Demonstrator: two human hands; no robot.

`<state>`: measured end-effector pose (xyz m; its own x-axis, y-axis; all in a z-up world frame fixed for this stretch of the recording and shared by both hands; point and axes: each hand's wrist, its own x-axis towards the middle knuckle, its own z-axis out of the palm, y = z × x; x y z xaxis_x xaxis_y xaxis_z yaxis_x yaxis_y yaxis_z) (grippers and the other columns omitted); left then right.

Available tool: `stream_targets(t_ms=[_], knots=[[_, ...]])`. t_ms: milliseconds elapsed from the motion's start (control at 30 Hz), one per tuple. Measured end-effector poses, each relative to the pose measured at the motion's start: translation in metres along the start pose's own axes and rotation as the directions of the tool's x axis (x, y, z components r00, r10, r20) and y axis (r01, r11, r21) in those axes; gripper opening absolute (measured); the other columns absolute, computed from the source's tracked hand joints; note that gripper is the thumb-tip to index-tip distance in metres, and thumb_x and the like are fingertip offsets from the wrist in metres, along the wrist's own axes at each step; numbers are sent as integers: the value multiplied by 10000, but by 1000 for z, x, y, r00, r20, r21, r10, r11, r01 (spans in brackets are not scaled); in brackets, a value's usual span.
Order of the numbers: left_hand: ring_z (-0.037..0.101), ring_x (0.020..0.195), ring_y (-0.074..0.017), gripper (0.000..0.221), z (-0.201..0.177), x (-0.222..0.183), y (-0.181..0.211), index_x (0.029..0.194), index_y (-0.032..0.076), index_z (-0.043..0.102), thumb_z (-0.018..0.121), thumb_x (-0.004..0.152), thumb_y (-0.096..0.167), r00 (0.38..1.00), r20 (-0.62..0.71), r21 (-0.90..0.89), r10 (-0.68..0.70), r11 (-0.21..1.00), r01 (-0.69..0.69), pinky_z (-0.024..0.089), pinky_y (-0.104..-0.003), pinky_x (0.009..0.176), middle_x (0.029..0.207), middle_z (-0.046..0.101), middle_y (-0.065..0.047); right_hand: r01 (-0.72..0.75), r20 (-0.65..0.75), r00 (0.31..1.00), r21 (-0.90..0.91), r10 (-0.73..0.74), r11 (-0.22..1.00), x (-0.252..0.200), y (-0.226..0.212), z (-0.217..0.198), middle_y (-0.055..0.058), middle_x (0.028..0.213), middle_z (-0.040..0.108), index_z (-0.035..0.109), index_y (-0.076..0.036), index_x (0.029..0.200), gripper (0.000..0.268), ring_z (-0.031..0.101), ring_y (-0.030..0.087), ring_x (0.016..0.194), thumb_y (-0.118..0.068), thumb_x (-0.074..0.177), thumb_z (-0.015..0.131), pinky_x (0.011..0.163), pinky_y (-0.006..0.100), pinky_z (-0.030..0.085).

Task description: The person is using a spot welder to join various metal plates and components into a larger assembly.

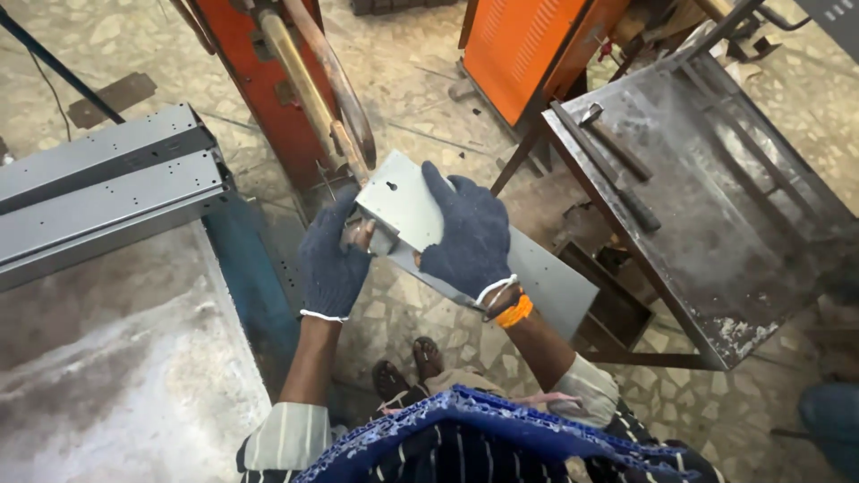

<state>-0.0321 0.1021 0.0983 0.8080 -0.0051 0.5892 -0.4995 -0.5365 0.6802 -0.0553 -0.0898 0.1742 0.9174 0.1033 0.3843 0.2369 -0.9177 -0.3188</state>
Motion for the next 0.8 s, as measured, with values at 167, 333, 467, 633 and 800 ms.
stream_targets(t_ms=[167, 333, 467, 633, 800], knots=[[688, 1014, -388, 248, 0, -10, 3, 1195, 57, 696, 691, 951, 104, 998, 43, 113, -54, 992, 49, 533, -463, 869, 1102, 715, -190, 13, -3, 1000, 3, -13, 1000, -17, 8, -1, 241, 1263, 624, 490, -110, 1504, 1096, 617, 419, 1054, -334, 499, 865, 898, 507, 466], [678, 914, -398, 251, 14, -23, -4, 1104, 85, 717, 666, 859, 105, 981, 141, 272, -131, 958, 89, 513, -499, 780, 989, 715, -181, -16, 25, 1000, 40, 15, 999, -28, 12, 1, 235, 1275, 624, 490, -114, 1501, 1105, 622, 422, 1054, -334, 483, 860, 898, 511, 469], [670, 877, -402, 168, 38, -62, -52, 1020, 50, 680, 625, 945, 190, 921, 77, 216, -382, 908, 358, 492, -497, 749, 906, 702, -199, -19, 73, 997, 100, 11, 995, -30, 17, -1, 227, 1261, 634, 489, -114, 1506, 1112, 626, 416, 1066, -323, 477, 856, 913, 503, 476], [653, 775, -354, 328, 58, -104, -106, 966, 8, 678, 555, 1064, 296, 804, -106, 52, -585, 804, 592, 465, -475, 704, 833, 686, -190, 17, 109, 993, 217, -42, 976, -27, 32, -29, 215, 1254, 652, 483, -121, 1517, 1132, 635, 401, 1085, -278, 458, 850, 945, 472, 494], [560, 701, -236, 408, 66, -106, -117, 925, 2, 689, 495, 1108, 312, 777, -270, -183, -569, 823, 538, 436, -415, 670, 760, 635, -109, -26, 190, 980, 423, -61, 906, -15, 68, -60, 212, 1280, 630, 382, -109, 1583, 1211, 617, 383, 1169, -231, 488, 884, 1027, 448, 480]])
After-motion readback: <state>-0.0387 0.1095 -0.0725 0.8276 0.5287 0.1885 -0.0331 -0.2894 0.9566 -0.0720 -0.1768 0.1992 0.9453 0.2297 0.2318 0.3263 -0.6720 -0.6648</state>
